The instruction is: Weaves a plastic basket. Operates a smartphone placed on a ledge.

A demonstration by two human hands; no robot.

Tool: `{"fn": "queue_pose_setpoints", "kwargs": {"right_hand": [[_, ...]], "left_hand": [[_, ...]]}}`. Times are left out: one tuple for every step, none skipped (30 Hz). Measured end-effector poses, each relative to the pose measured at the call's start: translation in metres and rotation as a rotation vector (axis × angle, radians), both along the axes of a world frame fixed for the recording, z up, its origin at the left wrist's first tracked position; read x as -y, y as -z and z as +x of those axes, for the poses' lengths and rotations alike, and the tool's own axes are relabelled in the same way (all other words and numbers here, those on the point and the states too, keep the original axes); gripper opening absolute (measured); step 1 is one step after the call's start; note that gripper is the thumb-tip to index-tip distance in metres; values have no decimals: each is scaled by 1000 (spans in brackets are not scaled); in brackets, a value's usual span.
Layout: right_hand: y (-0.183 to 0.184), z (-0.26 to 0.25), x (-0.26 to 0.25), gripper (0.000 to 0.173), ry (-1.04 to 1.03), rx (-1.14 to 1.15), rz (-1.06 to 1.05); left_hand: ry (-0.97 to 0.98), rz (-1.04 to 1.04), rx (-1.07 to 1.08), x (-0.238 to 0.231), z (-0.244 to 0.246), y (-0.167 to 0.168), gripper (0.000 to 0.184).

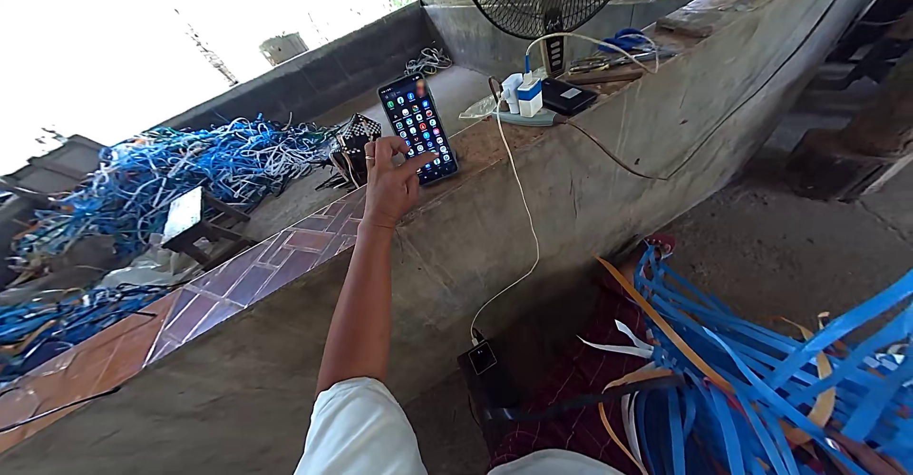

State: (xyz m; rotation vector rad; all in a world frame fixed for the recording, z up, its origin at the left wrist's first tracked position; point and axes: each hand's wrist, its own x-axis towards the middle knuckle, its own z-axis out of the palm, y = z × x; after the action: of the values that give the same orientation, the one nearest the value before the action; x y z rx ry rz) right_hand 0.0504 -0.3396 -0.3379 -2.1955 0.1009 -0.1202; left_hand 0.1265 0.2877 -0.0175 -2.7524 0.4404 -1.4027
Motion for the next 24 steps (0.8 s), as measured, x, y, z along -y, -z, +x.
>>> {"fn": "queue_pose_setpoints", "kwargs": {"right_hand": [[2, 1, 1, 29, -2, 7, 7], [6, 3, 3, 29, -17, 19, 1], [12, 5, 8, 29, -44, 36, -14], [17, 6, 14, 29, -77, 60, -26], [15, 6, 17, 29, -102, 75, -48], [1, 5, 15, 27, -112, 49, -69], [-21, 4, 10, 26, -115, -39, -83], [-39, 5, 5, 26, -116, -144, -96], [-51, 9, 2, 27, -120, -221, -108], [-57, 13, 1, 28, -122, -279, -117], [-57, 15, 2, 28, -114, -317, -118], [-57, 16, 2, 26, -90, -352, -112], [-57, 16, 1, 24, -59, -378, -111], [-54, 15, 2, 22, -31, -377, -124], [-51, 14, 2, 21, -13, -362, -143], [-48, 12, 2, 20, 0, -342, -161], [-45, 11, 2, 20, 9, -334, -177], [-44, 10, 2, 21, 24, -332, -181], [-43, 9, 1, 22, 37, -333, -174], [-43, 9, -1, 23, 45, -331, -166], [-41, 7, -2, 24, 56, -328, -161], [-39, 5, -4, 24, 71, -329, -159], [-38, 4, -6, 24, 88, -328, -156], [-37, 5, -6, 24, 101, -330, -151]], "left_hand": [[22, -9, 44, 8, -3, 1, 39], [59, -23, 78, 21, -5, 4, 37], [108, -45, 90, 39, -6, 10, 35], [176, -85, 62, 61, -7, 20, 33], [251, -137, -9, 86, -7, 34, 31], [333, -194, -124, 113, -9, 50, 30], [433, -250, -256, 141, -7, 70, 28], [544, -293, -401, 168, -4, 92, 27], [645, -310, -543, 194, 0, 114, 28], [728, -305, -667, 220, 4, 136, 29], [795, -288, -767, 245, 8, 155, 30], [845, -261, -859, 268, 11, 170, 31], [873, -222, -955, 291, 13, 183, 32], [885, -176, -1029, 311, 15, 195, 32], [874, -136, -1079, 330, 16, 205, 32], [848, -115, -1098, 347, 17, 214, 32], [811, -89, -1104, 361, 16, 220, 34], [768, -53, -1133, 372, 15, 222, 38], [728, -16, -1174, 379, 15, 222, 41], [686, 34, -1232, 382, 15, 221, 44], [653, 75, -1282, 381, 17, 222, 46], [635, 88, -1327, 377, 18, 225, 48], [619, 86, -1391, 375, 17, 223, 48], [598, 56, -1502, 374, 15, 213, 45]]}}
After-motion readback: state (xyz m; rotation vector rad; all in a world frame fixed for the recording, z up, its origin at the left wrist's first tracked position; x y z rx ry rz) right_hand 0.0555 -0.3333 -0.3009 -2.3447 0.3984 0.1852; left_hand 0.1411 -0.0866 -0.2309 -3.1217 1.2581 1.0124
